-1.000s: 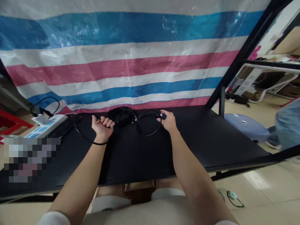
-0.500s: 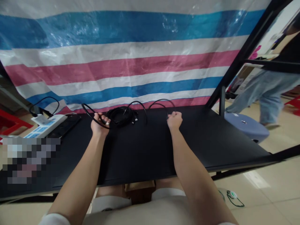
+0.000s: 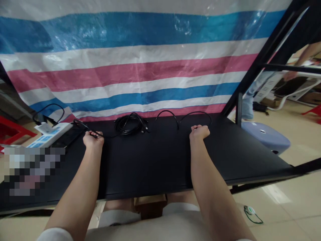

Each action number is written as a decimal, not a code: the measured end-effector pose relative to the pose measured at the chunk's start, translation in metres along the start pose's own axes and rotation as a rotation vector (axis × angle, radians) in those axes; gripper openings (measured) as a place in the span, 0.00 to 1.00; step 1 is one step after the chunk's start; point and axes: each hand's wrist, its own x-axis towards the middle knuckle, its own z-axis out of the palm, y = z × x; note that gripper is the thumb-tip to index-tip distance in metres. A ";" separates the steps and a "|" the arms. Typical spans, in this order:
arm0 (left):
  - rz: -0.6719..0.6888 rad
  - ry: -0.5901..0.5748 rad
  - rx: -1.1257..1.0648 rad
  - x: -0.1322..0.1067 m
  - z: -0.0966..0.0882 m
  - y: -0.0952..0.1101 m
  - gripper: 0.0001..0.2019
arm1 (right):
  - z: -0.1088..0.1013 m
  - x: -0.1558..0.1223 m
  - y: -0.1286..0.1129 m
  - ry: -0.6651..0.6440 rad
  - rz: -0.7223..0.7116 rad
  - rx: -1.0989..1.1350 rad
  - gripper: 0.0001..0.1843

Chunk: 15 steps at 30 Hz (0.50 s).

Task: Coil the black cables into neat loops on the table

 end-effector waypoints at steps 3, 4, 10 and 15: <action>0.027 -0.067 0.082 -0.009 0.006 -0.010 0.17 | 0.002 -0.006 0.001 -0.067 -0.014 -0.020 0.14; 0.053 -0.107 0.134 -0.013 0.008 -0.014 0.16 | 0.003 -0.009 0.001 -0.106 -0.030 -0.034 0.16; 0.303 -0.392 0.600 -0.030 0.008 -0.038 0.11 | 0.011 -0.036 0.009 -0.413 -0.284 -0.198 0.19; 0.450 -0.427 0.808 -0.032 0.002 -0.048 0.13 | 0.015 -0.051 0.013 -0.622 -0.259 -0.252 0.14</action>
